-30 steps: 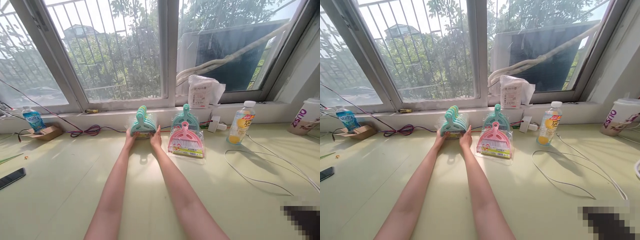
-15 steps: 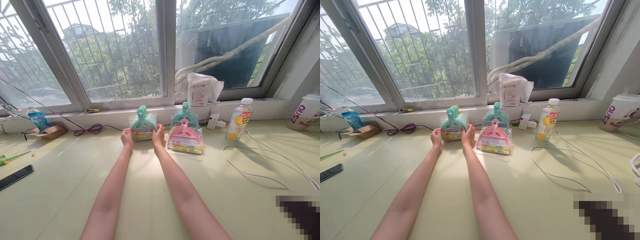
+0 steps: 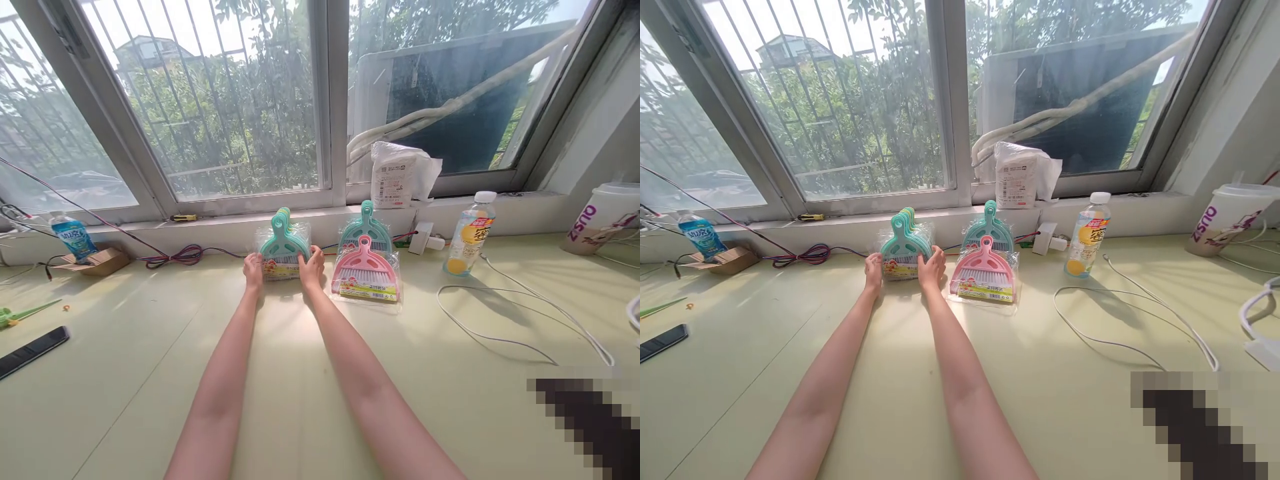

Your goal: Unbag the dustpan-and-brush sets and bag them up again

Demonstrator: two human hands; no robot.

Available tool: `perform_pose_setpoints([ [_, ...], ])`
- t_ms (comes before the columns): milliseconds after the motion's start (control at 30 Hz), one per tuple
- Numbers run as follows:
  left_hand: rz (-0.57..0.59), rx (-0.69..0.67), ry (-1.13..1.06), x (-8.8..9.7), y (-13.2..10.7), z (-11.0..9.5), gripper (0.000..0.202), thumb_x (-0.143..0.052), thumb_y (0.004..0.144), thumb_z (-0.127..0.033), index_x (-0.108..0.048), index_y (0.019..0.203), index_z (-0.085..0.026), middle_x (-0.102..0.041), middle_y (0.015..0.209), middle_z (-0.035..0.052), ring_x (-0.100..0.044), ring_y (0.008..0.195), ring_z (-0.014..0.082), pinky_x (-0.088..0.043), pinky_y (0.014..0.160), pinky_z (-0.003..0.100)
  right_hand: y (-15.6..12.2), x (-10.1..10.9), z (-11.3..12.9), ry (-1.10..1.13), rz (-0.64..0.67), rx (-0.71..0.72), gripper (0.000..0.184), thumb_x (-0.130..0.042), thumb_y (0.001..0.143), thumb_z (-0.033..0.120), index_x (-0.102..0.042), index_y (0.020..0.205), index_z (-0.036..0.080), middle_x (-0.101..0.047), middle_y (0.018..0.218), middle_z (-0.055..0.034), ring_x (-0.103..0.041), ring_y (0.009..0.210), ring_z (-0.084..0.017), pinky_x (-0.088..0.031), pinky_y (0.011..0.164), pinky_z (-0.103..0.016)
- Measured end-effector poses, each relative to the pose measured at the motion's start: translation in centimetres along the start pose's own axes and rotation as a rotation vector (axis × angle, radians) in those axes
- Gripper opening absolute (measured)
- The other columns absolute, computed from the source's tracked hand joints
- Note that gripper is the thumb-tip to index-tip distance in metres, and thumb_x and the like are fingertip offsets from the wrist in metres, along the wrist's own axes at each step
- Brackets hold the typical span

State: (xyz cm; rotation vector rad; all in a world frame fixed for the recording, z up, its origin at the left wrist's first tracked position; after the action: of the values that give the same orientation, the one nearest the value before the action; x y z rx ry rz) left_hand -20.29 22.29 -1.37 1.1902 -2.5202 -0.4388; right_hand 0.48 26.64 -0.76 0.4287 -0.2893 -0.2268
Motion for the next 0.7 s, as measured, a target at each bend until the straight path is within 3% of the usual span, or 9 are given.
perform_pose_setpoints([
  [100,-0.146,-0.058,0.020,2.0,-1.4,-1.0,0.045,-0.045,0.089,-0.053,-0.043,0.120,-0.021,-0.045,0.136,0.0146,-0.044,0.124,0.0227,-0.031,0.105,0.038,-0.8,1.1,1.0,0.000,-0.071,0.084,0.045,-0.046,0.091,0.040,-0.038,0.130,0.019,-0.044,0.136,-0.0162,-0.040,0.129,-0.026,-0.038,0.102,-0.043],
  [200,-0.323,-0.111,0.110,4.4,-3.7,-1.7,0.043,-0.043,0.090,-0.051,-0.041,0.119,-0.020,-0.045,0.132,0.0144,-0.047,0.118,0.0236,-0.028,0.107,0.042,-2.2,2.9,2.4,-0.043,-0.139,0.221,0.039,-0.041,0.093,0.032,-0.040,0.130,0.018,-0.043,0.137,-0.0163,-0.039,0.130,-0.024,-0.035,0.105,-0.041],
  [300,-0.384,-0.156,0.211,6.1,-6.4,-2.6,0.037,-0.047,0.087,-0.047,-0.043,0.113,-0.020,-0.048,0.126,0.0130,-0.050,0.111,0.0244,-0.028,0.106,0.045,-3.5,5.7,3.5,-0.144,-0.163,0.289,0.035,-0.037,0.092,0.019,-0.046,0.126,0.023,-0.044,0.140,-0.0120,-0.039,0.131,-0.022,-0.031,0.107,-0.042],
  [400,-0.330,-0.201,0.284,6.7,-8.9,-4.0,0.031,-0.050,0.085,-0.042,-0.046,0.106,-0.021,-0.053,0.117,0.0102,-0.054,0.100,0.0236,-0.031,0.104,0.046,-3.2,11.0,2.6,-0.248,-0.330,0.145,0.040,-0.034,0.092,0.015,-0.045,0.129,0.022,-0.039,0.146,-0.0123,-0.031,0.137,-0.023,-0.023,0.111,-0.050],
  [500,-0.238,-0.199,0.319,6.7,-10.8,-5.2,0.019,-0.049,0.082,-0.036,-0.052,0.093,-0.020,-0.056,0.103,0.0084,-0.055,0.092,0.0238,-0.035,0.102,0.047,-2.0,17.6,-0.7,-0.348,-0.457,-0.079,0.046,-0.038,0.092,0.019,-0.038,0.138,0.015,-0.031,0.151,-0.0193,-0.019,0.143,-0.028,-0.017,0.110,-0.057],
  [567,-0.172,-0.203,0.331,6.5,-11.6,-5.8,0.015,-0.047,0.081,-0.032,-0.055,0.085,-0.021,-0.057,0.095,0.0073,-0.055,0.089,0.0240,-0.037,0.101,0.047,-1.3,21.3,-3.7,-0.411,-0.376,-0.274,0.051,-0.052,0.087,0.025,-0.042,0.136,0.011,-0.040,0.144,-0.0241,-0.029,0.139,-0.032,-0.021,0.108,-0.055],
  [600,-0.141,-0.205,0.335,6.4,-12.0,-6.0,0.014,-0.046,0.080,-0.031,-0.056,0.082,-0.021,-0.057,0.092,0.0069,-0.056,0.088,0.0241,-0.037,0.100,0.047,-1.1,22.6,-4.9,-0.425,-0.267,-0.321,0.051,-0.058,0.084,0.028,-0.048,0.131,0.011,-0.051,0.135,-0.0245,-0.037,0.134,-0.033,-0.026,0.107,-0.052],
  [700,-0.054,-0.181,0.334,6.1,-13.3,-6.3,0.016,-0.046,0.078,-0.028,-0.060,0.078,-0.020,-0.058,0.089,0.0063,-0.057,0.086,0.0237,-0.040,0.099,0.048,-1.1,24.9,-7.0,-0.398,-0.022,-0.340,0.037,-0.067,0.080,0.031,-0.062,0.115,0.020,-0.068,0.112,-0.0127,-0.056,0.116,-0.028,-0.035,0.102,-0.043],
])
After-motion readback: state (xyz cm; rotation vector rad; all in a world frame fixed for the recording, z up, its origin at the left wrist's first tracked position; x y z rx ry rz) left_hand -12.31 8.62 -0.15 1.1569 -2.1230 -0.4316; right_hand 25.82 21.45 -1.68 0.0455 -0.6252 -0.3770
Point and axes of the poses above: each hand's wrist, its own y-axis towards the middle knuckle, its own x-axis out of the back of the hand, z = x × y, the point moved 4 cm from there along y, towards the middle knuckle
